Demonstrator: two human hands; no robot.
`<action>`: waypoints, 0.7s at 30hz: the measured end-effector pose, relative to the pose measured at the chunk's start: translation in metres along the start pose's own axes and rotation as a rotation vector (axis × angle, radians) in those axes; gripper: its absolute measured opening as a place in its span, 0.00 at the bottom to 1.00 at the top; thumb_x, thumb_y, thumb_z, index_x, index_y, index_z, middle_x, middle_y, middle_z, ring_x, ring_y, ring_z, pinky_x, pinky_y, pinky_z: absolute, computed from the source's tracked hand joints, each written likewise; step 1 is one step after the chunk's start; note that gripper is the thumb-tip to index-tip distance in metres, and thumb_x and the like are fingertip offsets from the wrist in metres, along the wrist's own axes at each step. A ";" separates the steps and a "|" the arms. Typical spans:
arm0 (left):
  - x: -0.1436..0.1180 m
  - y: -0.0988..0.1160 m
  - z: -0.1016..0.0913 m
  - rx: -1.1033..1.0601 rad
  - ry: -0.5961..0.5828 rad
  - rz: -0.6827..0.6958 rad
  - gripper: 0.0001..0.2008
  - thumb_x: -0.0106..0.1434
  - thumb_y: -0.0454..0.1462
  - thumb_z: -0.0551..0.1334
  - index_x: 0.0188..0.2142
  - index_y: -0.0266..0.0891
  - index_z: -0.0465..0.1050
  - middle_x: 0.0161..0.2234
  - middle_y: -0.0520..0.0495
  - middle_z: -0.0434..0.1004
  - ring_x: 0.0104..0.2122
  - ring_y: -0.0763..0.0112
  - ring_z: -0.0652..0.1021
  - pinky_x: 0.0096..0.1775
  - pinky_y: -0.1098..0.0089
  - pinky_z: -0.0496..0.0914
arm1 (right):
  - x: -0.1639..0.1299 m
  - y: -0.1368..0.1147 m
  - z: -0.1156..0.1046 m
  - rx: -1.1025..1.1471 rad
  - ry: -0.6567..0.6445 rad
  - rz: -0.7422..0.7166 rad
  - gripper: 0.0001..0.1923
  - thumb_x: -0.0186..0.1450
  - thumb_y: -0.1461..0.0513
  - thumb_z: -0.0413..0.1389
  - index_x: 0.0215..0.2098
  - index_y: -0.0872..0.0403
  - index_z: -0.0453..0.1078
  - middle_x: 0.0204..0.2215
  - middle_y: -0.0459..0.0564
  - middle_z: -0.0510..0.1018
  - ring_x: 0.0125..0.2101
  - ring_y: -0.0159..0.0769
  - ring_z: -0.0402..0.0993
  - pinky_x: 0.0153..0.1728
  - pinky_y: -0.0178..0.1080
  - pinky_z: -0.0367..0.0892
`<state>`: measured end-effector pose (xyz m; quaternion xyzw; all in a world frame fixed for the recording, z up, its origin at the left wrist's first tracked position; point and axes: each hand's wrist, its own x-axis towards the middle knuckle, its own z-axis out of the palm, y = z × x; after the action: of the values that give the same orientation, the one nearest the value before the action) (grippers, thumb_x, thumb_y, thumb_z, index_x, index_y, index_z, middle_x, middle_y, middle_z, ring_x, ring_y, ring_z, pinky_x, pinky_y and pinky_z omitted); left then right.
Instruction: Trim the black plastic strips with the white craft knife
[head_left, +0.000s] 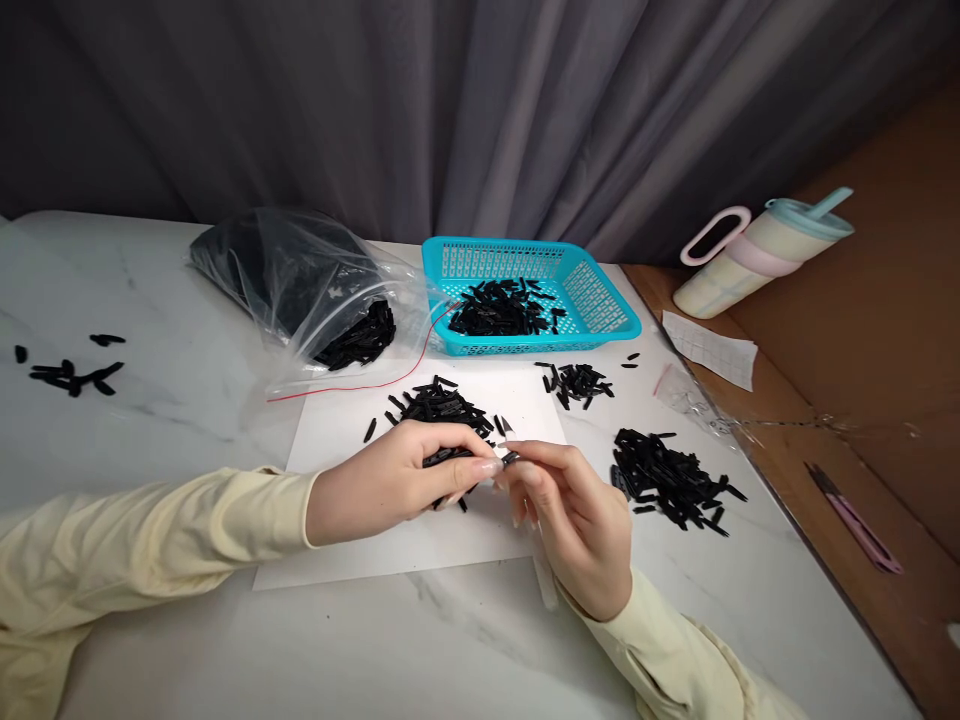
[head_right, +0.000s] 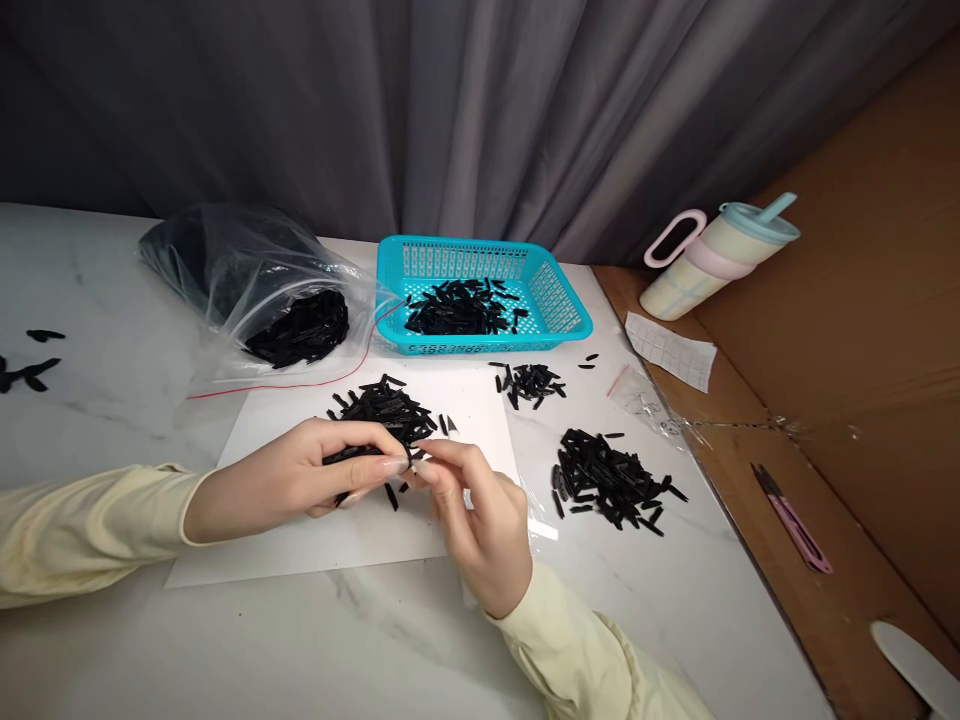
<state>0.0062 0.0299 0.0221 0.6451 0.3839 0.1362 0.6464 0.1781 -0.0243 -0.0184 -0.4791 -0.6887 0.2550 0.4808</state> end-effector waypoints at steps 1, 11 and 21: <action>0.000 0.002 -0.001 0.009 -0.007 0.003 0.11 0.63 0.42 0.55 0.34 0.37 0.70 0.19 0.59 0.58 0.16 0.85 0.57 0.18 0.80 0.53 | 0.000 0.000 -0.001 0.023 0.009 0.005 0.07 0.68 0.67 0.47 0.41 0.53 0.65 0.24 0.43 0.76 0.17 0.25 0.67 0.19 0.30 0.64; 0.000 0.003 -0.003 -0.230 -0.097 -0.107 0.14 0.62 0.46 0.56 0.30 0.37 0.67 0.19 0.59 0.57 0.16 0.84 0.56 0.17 0.80 0.50 | -0.007 0.003 0.004 0.216 0.084 0.028 0.07 0.65 0.70 0.51 0.36 0.52 0.66 0.26 0.44 0.76 0.20 0.26 0.70 0.20 0.31 0.66; -0.002 0.004 -0.003 -0.424 -0.109 -0.169 0.14 0.61 0.45 0.58 0.26 0.36 0.63 0.18 0.59 0.57 0.15 0.85 0.54 0.16 0.79 0.46 | -0.009 0.002 0.003 0.213 0.056 0.028 0.07 0.65 0.70 0.51 0.36 0.52 0.66 0.26 0.43 0.75 0.20 0.25 0.70 0.20 0.30 0.65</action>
<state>0.0039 0.0315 0.0264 0.4668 0.3638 0.1243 0.7964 0.1764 -0.0310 -0.0249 -0.4420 -0.6371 0.3200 0.5444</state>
